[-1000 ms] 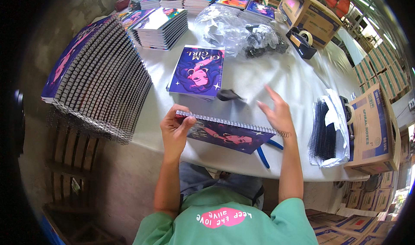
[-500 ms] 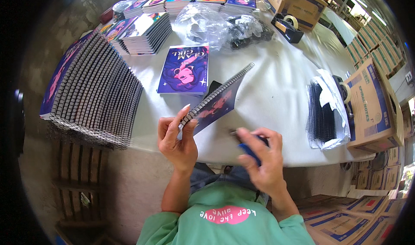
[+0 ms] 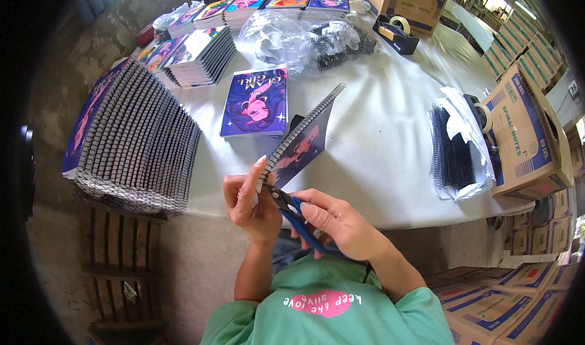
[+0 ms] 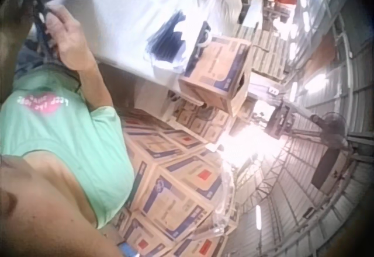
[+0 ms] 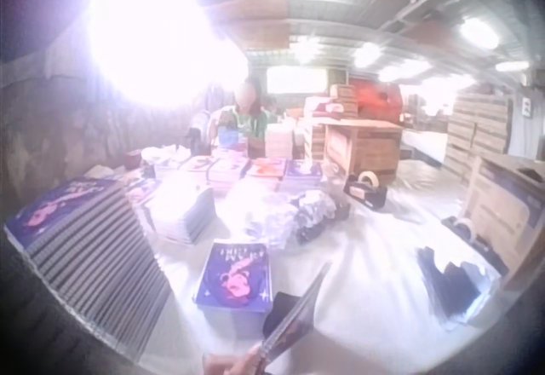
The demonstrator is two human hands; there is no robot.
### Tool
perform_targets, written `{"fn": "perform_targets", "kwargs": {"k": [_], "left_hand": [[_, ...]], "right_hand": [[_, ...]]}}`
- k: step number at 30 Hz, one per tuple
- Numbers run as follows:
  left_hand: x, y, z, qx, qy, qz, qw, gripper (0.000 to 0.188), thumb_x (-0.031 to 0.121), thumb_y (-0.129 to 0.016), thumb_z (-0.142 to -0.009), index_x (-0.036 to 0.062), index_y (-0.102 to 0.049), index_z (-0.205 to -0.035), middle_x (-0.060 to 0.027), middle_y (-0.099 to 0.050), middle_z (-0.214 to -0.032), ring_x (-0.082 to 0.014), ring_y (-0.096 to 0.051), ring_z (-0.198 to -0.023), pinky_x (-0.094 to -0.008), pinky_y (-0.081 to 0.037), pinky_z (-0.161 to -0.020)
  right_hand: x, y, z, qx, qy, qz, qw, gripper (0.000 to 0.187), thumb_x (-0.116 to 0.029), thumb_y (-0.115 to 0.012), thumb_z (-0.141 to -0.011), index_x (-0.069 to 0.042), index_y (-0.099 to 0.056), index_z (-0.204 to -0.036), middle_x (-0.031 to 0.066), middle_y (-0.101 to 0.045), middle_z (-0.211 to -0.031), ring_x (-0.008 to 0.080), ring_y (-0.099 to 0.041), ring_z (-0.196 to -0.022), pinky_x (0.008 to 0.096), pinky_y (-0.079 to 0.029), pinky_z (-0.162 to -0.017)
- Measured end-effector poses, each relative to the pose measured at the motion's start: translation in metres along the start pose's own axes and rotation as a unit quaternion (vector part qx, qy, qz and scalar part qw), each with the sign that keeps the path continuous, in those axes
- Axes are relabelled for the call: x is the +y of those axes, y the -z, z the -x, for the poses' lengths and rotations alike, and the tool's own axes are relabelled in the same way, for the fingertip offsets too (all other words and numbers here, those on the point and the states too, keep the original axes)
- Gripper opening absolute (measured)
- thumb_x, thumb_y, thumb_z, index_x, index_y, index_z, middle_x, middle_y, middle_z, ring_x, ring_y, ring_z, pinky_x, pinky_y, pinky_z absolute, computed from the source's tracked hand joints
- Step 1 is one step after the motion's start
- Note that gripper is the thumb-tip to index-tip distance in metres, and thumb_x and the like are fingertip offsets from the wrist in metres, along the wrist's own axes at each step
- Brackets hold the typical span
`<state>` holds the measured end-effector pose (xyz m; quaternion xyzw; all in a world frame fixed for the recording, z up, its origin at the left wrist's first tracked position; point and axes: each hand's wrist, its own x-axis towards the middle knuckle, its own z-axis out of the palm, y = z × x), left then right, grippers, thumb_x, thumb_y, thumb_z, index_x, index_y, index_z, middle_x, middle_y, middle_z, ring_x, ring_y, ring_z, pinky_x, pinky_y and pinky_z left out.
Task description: The person binds notebooks by hand, inserting a metal spiral coil through the punched holes of the covers and pages, trimming the excess coil with pliers, and stacking the completed notebooks on a table.
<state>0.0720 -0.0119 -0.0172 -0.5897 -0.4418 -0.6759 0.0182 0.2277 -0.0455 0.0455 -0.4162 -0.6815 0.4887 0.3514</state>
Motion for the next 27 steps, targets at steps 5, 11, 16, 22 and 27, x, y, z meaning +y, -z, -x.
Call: {"fn": "perform_targets", "kwargs": {"k": [5, 11, 16, 22, 27], "left_hand": [[0.002, -0.002, -0.015, 0.092, 0.106, 0.079, 0.987, 0.034, -0.003, -0.064, -0.081, -0.0014, -0.059, -0.115, -0.0044, -0.058, -0.088, -0.0091, -0.044, -0.067, -0.0197, -0.04, -0.066], [-0.01, 0.027, -0.032, 0.107, 0.281, 0.294, 0.907, 0.027, 0.017, -0.05, -0.096, -0.0024, -0.054, -0.114, -0.0052, -0.06, -0.097, -0.0053, -0.054, -0.08, -0.0194, -0.043, -0.075], [0.016, 0.045, -0.065, 0.12, 0.179, 0.361, 0.907, 0.023, 0.012, -0.046, -0.097, -0.003, -0.053, -0.113, -0.008, -0.057, -0.106, -0.008, -0.056, -0.089, -0.0209, -0.044, -0.081], [0.055, 0.104, -0.167, 0.226, -0.008, 0.213, 0.95, 0.024, 0.012, -0.047, -0.095, 0.0004, -0.054, -0.115, -0.0019, -0.054, -0.103, -0.0045, -0.048, -0.085, -0.0176, -0.038, -0.076], [0.042, 0.214, -0.268, 0.235, -0.049, -0.049, 0.97, 0.02, 0.012, -0.054, -0.09, 0.0026, -0.067, -0.101, -0.0028, -0.064, -0.086, -0.0095, -0.056, -0.08, -0.0232, -0.043, -0.075]], "right_hand": [[0.034, 0.001, -0.004, 0.068, 0.068, 0.147, 0.985, 0.039, -0.029, -0.057, -0.088, -0.011, -0.054, -0.123, 0.0187, -0.052, -0.108, 0.032, -0.053, -0.1, 0.0422, -0.042, -0.084], [0.128, 0.031, 0.019, 0.167, -0.101, 0.551, 0.811, 0.046, -0.03, -0.06, -0.085, -0.019, -0.049, -0.129, 0.0135, -0.044, -0.12, 0.0314, -0.039, -0.117, 0.0527, -0.024, -0.101], [0.086, 0.035, -0.024, 0.201, 0.098, 0.192, 0.956, 0.067, -0.04, -0.061, -0.085, -0.013, -0.033, -0.139, 0.012, -0.038, -0.135, 0.0301, -0.034, -0.128, 0.0483, -0.026, -0.105], [-0.062, 0.014, -0.144, 0.057, 0.298, -0.378, 0.875, 0.074, -0.02, -0.068, -0.082, -0.007, -0.024, -0.141, 0.0148, -0.052, -0.122, 0.0214, -0.057, -0.107, 0.0455, -0.052, -0.085], [-0.158, -0.041, -0.248, -0.064, 0.373, -0.262, 0.888, 0.05, -0.017, -0.069, -0.078, -0.004, -0.052, -0.123, 0.0122, -0.06, -0.112, 0.019, -0.063, -0.087, 0.0326, -0.052, -0.075]]}}
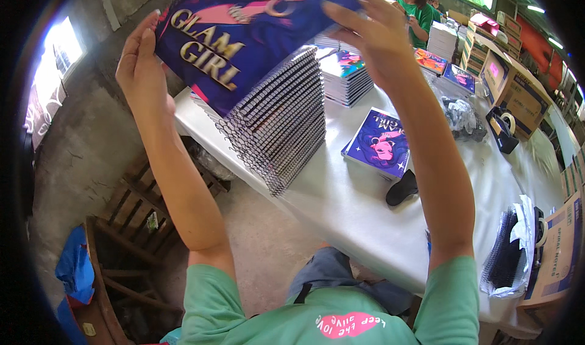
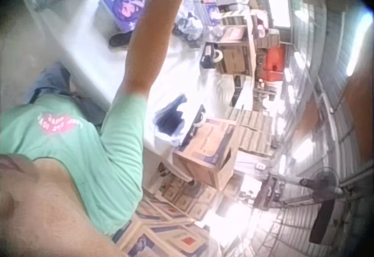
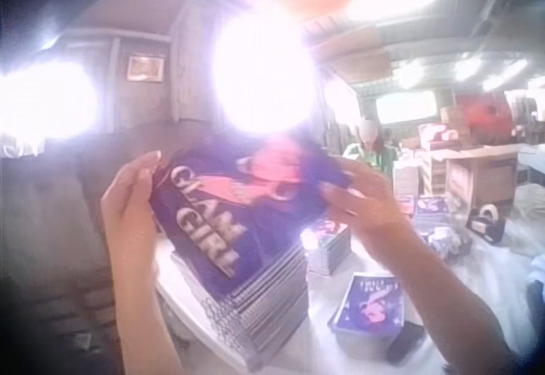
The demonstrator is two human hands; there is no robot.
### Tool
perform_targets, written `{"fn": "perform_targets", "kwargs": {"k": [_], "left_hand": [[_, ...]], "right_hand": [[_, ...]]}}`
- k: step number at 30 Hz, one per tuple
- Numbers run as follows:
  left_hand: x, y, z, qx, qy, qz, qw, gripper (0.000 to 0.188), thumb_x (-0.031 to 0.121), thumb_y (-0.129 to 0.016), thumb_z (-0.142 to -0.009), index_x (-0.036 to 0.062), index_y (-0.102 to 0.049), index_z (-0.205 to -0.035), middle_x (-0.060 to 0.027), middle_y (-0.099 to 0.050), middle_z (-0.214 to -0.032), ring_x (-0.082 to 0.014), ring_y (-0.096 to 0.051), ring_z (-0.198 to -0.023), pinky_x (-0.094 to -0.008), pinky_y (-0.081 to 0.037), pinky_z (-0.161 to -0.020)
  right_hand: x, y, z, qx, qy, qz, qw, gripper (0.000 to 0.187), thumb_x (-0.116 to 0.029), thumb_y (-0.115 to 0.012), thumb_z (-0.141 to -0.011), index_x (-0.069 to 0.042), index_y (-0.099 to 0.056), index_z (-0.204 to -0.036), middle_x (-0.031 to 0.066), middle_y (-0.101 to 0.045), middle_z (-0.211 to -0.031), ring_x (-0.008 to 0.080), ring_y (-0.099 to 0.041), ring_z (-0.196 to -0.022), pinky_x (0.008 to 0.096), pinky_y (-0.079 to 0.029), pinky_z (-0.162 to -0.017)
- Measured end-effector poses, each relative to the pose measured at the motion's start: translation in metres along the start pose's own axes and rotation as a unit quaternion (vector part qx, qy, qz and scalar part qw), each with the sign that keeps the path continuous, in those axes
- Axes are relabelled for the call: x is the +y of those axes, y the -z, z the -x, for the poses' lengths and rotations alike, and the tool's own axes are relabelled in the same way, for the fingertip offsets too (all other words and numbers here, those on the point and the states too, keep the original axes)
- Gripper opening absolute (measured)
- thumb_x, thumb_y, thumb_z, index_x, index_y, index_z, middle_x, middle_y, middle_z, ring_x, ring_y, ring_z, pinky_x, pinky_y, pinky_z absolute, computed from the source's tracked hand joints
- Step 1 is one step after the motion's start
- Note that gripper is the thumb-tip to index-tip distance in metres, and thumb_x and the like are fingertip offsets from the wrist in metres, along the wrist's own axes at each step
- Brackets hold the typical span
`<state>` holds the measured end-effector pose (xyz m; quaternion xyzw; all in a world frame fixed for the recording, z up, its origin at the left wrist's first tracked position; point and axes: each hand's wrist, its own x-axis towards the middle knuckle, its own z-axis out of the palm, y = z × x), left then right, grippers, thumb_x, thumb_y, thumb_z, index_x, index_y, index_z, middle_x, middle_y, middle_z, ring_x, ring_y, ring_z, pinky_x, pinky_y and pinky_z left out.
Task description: The person binds notebooks by hand, inserting a metal spiral coil through the punched holes of the covers and pages, trimming the excess coil with pliers, and stacking the completed notebooks on a table.
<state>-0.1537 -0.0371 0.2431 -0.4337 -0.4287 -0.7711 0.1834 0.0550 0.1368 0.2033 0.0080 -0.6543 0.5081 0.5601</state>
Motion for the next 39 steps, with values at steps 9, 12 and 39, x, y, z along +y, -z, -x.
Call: {"fn": "perform_targets", "kwargs": {"k": [9, 12, 39], "left_hand": [[-0.136, 0.032, 0.046, -0.013, 0.18, -0.055, 0.982, 0.031, 0.024, -0.044, -0.095, 0.0002, -0.063, -0.096, -0.0083, -0.061, -0.095, -0.0174, -0.054, -0.086, -0.0287, -0.039, -0.084], [-0.129, 0.018, 0.06, 0.064, 0.133, 0.013, 0.989, 0.041, 0.036, -0.039, -0.099, -0.0002, -0.058, -0.093, -0.0068, -0.057, -0.087, -0.0139, -0.054, -0.079, -0.0258, -0.043, -0.075], [-0.152, -0.126, 0.301, -0.534, 0.244, -0.286, 0.758, 0.08, 0.07, -0.033, -0.085, 0.0106, -0.041, -0.138, -0.0072, -0.023, -0.151, -0.0336, -0.011, -0.14, -0.0624, -0.01, -0.106]], "right_hand": [[0.13, -0.05, -0.032, -0.033, -0.026, 0.482, 0.875, 0.039, -0.03, -0.048, -0.086, -0.006, -0.061, -0.114, 0.0163, -0.055, -0.118, 0.0242, -0.057, -0.105, 0.0328, -0.041, -0.095], [0.138, -0.063, -0.025, 0.081, -0.052, 0.324, 0.941, 0.037, -0.026, -0.046, -0.086, -0.005, -0.061, -0.112, 0.0149, -0.059, -0.111, 0.0242, -0.055, -0.102, 0.034, -0.042, -0.09], [0.151, 0.186, 0.182, 0.237, -0.466, 0.278, 0.805, 0.036, -0.018, -0.084, -0.065, 0.005, -0.064, -0.085, 0.0102, -0.067, -0.078, 0.0118, -0.06, -0.059, 0.0265, -0.05, -0.053]]}}
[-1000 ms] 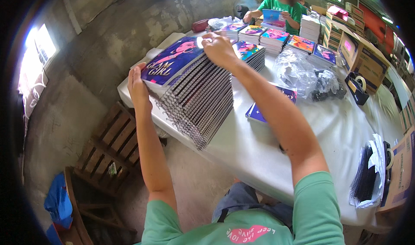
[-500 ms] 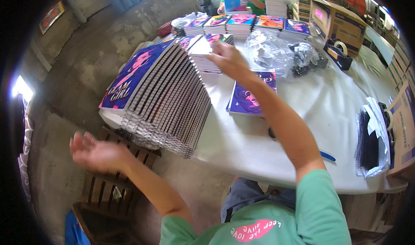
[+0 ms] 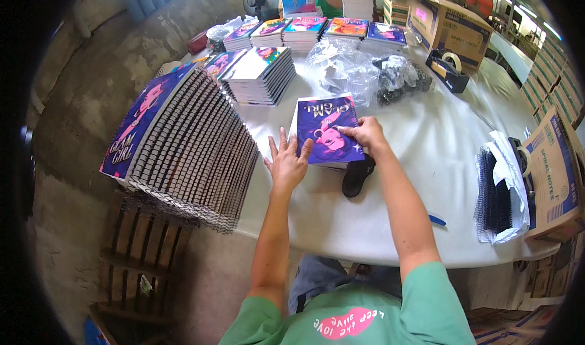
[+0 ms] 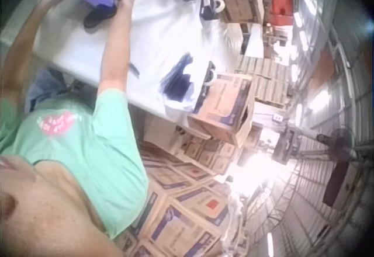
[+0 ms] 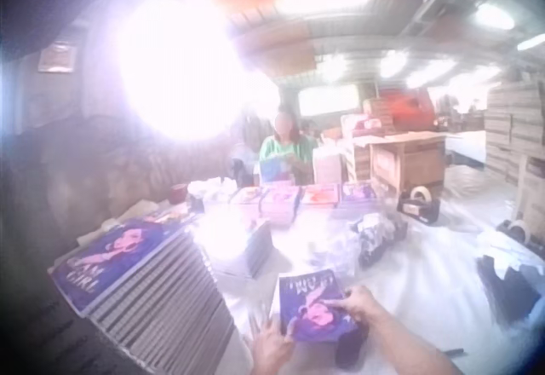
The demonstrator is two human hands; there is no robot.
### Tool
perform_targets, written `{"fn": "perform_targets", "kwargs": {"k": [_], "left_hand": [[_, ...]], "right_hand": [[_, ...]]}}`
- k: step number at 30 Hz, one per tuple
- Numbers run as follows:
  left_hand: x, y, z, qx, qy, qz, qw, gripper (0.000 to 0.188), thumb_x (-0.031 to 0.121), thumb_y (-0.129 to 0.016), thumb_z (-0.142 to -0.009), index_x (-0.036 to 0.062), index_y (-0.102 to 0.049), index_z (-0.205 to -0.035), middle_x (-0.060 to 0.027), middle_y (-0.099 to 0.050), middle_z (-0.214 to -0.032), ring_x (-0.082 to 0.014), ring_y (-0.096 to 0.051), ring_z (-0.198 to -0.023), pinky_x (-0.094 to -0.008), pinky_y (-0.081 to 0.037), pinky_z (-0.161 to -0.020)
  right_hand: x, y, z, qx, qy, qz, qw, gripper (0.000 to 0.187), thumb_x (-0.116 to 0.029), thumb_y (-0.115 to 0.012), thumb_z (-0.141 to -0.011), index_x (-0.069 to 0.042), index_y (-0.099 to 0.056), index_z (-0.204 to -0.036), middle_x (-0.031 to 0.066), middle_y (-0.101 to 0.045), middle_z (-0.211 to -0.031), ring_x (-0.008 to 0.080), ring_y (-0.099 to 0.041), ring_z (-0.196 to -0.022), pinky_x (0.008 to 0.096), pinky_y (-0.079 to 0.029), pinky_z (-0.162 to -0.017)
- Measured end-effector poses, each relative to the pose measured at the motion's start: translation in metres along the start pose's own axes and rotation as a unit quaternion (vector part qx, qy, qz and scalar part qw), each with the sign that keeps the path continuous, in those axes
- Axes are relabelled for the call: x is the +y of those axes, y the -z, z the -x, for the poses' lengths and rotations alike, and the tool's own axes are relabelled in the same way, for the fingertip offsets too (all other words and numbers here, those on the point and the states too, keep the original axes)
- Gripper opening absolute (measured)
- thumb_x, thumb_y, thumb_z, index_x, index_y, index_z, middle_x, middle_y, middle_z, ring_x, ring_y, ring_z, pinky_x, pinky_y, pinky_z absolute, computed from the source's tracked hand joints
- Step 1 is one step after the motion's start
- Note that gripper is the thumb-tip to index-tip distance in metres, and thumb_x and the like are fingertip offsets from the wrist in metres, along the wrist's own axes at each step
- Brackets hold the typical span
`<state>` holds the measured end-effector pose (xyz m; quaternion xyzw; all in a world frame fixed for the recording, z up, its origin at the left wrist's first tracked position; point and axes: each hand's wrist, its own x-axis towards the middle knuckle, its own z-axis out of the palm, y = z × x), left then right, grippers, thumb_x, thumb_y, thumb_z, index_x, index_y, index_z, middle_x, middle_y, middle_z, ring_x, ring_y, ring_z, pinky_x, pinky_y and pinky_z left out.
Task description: The person binds notebooks by hand, inserting a metal spiral coil through the punched holes of the covers and pages, trimming the excess coil with pliers, and stacking the completed notebooks on a table.
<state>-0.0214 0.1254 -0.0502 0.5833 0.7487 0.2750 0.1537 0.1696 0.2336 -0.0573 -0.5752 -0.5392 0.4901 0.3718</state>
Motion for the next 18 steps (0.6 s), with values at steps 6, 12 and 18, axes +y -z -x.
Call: {"fn": "perform_targets", "kwargs": {"k": [6, 12, 18], "left_hand": [[0.001, 0.004, 0.013, -0.035, -0.064, -0.056, 0.996, 0.078, 0.071, -0.034, -0.083, 0.0156, -0.043, -0.137, -0.0034, -0.028, -0.149, -0.0363, -0.01, -0.14, -0.0739, 0.001, -0.098], [-0.004, 0.003, 0.007, -0.017, -0.073, -0.052, 0.996, 0.083, 0.073, -0.035, -0.081, 0.0133, -0.039, -0.138, -0.0032, -0.031, -0.147, -0.0371, -0.009, -0.14, -0.075, 0.004, -0.096], [0.004, 0.006, 0.014, -0.022, -0.087, -0.087, 0.992, 0.082, 0.073, -0.032, -0.082, 0.0131, -0.041, -0.137, -0.0026, -0.033, -0.147, -0.0367, -0.003, -0.14, -0.0764, 0.006, -0.094]], "right_hand": [[-0.011, 0.032, -0.002, -0.025, 0.025, 0.021, 0.999, 0.024, -0.009, -0.08, -0.068, 0.002, -0.063, -0.081, 0.008, -0.065, -0.072, 0.0125, -0.061, -0.058, 0.0276, -0.05, -0.053], [-0.015, 0.037, 0.002, -0.05, -0.001, -0.084, 0.995, 0.017, 0.0, -0.073, -0.073, 0.005, -0.066, -0.087, 0.0098, -0.067, -0.076, 0.0148, -0.063, -0.06, 0.0284, -0.052, -0.056], [-0.002, 0.023, -0.001, 0.063, 0.098, 0.038, 0.992, 0.031, -0.012, -0.078, -0.069, 0.005, -0.062, -0.09, 0.0128, -0.067, -0.083, 0.0178, -0.065, -0.072, 0.0298, -0.052, -0.063]]}}
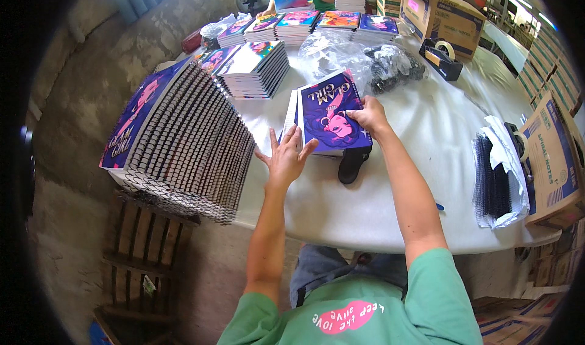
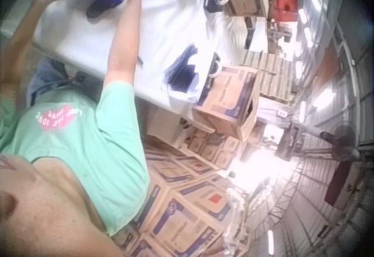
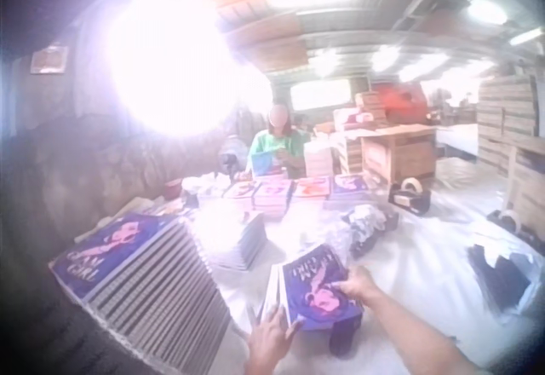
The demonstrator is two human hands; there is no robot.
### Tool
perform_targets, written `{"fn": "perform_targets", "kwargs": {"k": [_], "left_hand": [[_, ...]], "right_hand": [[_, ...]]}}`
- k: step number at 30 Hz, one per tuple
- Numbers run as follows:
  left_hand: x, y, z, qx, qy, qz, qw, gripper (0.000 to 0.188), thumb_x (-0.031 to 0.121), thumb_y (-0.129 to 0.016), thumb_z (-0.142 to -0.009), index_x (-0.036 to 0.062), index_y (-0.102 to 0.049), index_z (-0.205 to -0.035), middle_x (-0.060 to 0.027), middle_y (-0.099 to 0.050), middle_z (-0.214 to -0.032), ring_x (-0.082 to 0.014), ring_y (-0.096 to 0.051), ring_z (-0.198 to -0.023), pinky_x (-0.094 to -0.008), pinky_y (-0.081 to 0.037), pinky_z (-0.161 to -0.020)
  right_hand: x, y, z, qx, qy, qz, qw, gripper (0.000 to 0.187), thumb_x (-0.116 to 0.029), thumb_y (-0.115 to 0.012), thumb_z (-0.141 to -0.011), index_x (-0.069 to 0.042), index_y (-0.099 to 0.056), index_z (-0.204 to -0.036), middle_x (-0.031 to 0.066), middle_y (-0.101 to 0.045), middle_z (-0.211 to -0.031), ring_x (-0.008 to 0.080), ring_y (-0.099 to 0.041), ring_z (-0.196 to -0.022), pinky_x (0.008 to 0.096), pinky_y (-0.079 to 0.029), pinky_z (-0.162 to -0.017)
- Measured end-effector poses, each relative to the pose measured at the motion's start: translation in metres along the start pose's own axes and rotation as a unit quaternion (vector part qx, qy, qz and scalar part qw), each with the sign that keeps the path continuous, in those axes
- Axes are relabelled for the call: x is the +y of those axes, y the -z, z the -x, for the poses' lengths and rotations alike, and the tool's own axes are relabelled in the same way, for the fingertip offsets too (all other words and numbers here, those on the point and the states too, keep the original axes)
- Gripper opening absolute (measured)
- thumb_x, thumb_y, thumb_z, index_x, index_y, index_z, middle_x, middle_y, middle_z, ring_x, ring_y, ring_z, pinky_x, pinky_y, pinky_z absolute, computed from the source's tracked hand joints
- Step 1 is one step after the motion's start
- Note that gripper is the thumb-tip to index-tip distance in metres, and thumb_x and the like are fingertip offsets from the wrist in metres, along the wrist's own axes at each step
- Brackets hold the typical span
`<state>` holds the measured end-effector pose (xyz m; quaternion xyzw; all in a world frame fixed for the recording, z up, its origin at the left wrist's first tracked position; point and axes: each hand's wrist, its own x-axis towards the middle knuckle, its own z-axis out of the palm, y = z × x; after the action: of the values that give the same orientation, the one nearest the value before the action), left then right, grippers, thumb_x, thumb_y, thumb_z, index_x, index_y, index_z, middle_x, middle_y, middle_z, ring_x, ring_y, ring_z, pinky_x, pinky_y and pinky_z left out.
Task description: The person binds notebooks by hand, inserting a metal spiral coil through the punched holes of the covers and pages, trimming the excess coil with pliers, and stacking the completed notebooks on a table.
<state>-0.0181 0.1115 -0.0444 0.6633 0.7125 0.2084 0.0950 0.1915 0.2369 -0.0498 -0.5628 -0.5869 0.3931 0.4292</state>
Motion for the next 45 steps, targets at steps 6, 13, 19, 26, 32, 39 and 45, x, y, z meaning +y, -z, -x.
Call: {"fn": "perform_targets", "kwargs": {"k": [6, 13, 19, 26, 32, 39, 45], "left_hand": [[0.012, 0.003, 0.0, 0.015, 0.006, -0.042, 0.999, 0.087, 0.074, -0.038, -0.078, 0.0104, -0.037, -0.139, -0.0061, -0.035, -0.145, -0.0391, -0.004, -0.139, -0.0759, 0.005, -0.095], [0.026, 0.065, 0.054, 0.237, -0.158, 0.295, 0.912, 0.102, 0.022, -0.086, -0.058, -0.003, -0.027, -0.138, -0.0219, -0.045, -0.129, -0.0341, -0.032, -0.129, -0.0424, -0.026, -0.106], [-0.008, 0.006, 0.12, 0.033, -0.048, 0.616, 0.785, 0.045, -0.003, -0.07, -0.077, -0.0009, -0.051, -0.117, -0.0078, -0.057, -0.101, -0.0126, -0.055, -0.091, -0.0238, -0.044, -0.081], [0.024, -0.015, 0.131, 0.108, -0.038, 0.605, 0.788, 0.06, 0.009, -0.082, -0.066, 0.0033, -0.049, -0.116, -0.0012, -0.05, -0.085, -0.0123, -0.053, -0.083, -0.0209, -0.043, -0.075], [0.022, -0.032, 0.118, 0.038, 0.007, 0.537, 0.843, 0.076, -0.003, -0.085, -0.056, 0.0032, -0.043, -0.119, -0.0029, -0.05, -0.094, -0.0156, -0.052, -0.089, -0.0264, -0.044, -0.08], [0.074, 0.005, 0.127, 0.387, -0.132, 0.153, 0.9, 0.093, 0.023, -0.086, -0.059, 0.0091, -0.031, -0.133, -0.0087, -0.044, -0.111, -0.022, -0.044, -0.106, -0.0476, -0.025, -0.102], [0.117, -0.004, 0.126, 0.24, -0.254, -0.02, 0.937, 0.014, 0.033, -0.065, -0.08, 0.019, -0.062, -0.081, 0.0037, -0.048, -0.067, -0.0161, -0.05, -0.079, -0.0443, -0.022, -0.1]], "right_hand": [[-0.069, 0.02, 0.046, 0.114, 0.143, 0.26, 0.948, 0.034, -0.015, -0.077, -0.067, -0.002, -0.059, -0.094, 0.0177, -0.066, -0.086, 0.0328, -0.065, -0.082, 0.0354, -0.049, -0.075], [-0.138, 0.091, 0.16, -0.127, 0.285, 0.201, 0.928, 0.022, -0.008, -0.068, -0.073, -0.005, -0.056, -0.091, 0.0139, -0.064, -0.076, 0.03, -0.064, -0.067, 0.0367, -0.049, -0.06], [-0.1, 0.083, 0.206, -0.141, 0.277, 0.31, 0.898, 0.03, -0.012, -0.073, -0.07, -0.012, -0.061, -0.098, 0.0071, -0.066, -0.077, 0.0243, -0.066, -0.068, 0.032, -0.051, -0.058], [0.002, 0.061, 0.225, -0.1, 0.097, -0.141, 0.98, 0.027, -0.004, -0.076, -0.064, -0.005, -0.063, -0.087, 0.0046, -0.063, -0.077, 0.0082, -0.057, -0.07, 0.0274, -0.046, -0.064], [0.024, 0.056, 0.221, -0.101, -0.016, -0.067, 0.993, 0.022, 0.0, -0.068, -0.06, -0.003, -0.06, -0.08, 0.0027, -0.06, -0.072, 0.0088, -0.054, -0.067, 0.0255, -0.044, -0.063], [0.027, 0.06, 0.222, -0.07, 0.055, -0.027, 0.996, 0.019, -0.003, -0.069, -0.061, -0.003, -0.056, -0.075, 0.0088, -0.055, -0.067, 0.0125, -0.052, -0.063, 0.0283, -0.043, -0.06], [0.038, 0.118, 0.193, -0.295, 0.234, 0.034, 0.926, 0.052, -0.008, -0.073, -0.068, -0.007, -0.054, -0.116, 0.0121, -0.059, -0.109, 0.0227, -0.056, -0.101, 0.0317, -0.044, -0.087]]}}
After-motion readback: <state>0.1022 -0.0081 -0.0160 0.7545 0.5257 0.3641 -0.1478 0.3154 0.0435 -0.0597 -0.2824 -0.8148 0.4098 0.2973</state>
